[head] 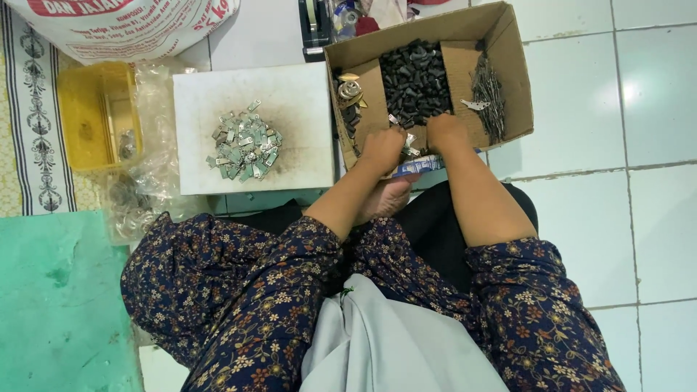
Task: Tying thin strings to small decorative metallic ornaments and placing them into a cardboard box.
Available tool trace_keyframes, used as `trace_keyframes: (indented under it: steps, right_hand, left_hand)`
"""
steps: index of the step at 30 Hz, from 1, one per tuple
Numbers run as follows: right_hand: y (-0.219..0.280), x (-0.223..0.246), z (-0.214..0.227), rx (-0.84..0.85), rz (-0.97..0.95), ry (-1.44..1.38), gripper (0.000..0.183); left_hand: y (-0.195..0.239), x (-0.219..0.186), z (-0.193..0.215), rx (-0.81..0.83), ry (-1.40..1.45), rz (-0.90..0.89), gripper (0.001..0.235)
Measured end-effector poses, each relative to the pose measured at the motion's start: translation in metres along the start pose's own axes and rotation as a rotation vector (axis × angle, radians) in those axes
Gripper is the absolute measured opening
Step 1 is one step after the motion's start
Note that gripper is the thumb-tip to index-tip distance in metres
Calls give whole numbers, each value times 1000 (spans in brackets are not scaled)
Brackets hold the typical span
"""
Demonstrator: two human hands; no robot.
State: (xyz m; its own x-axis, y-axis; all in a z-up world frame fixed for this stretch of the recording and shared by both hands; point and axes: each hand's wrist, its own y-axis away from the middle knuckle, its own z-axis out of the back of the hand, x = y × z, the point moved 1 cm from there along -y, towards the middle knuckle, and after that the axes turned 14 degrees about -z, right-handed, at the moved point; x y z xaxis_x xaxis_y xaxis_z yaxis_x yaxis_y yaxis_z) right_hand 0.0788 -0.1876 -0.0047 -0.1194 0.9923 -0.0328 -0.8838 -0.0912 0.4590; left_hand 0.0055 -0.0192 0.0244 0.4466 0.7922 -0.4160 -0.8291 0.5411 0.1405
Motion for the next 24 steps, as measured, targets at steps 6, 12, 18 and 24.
trace_keyframes:
  steps: [6,12,18,24]
  right_hand:
    - [95,35,119,125,67,-191,26]
    - [69,29,89,218,125,-240,60]
    - [40,30,52,218,104,-121,43]
    - [53,34,69,203,146,-157,36]
  left_hand:
    - [-13,11,-28,-44,-26,30,19]
    - [-11,15,-25,-45,11,23,18]
    - [-5,7,-8,-27,56,63,23]
    - [11,-13,28,-29,98,79,29]
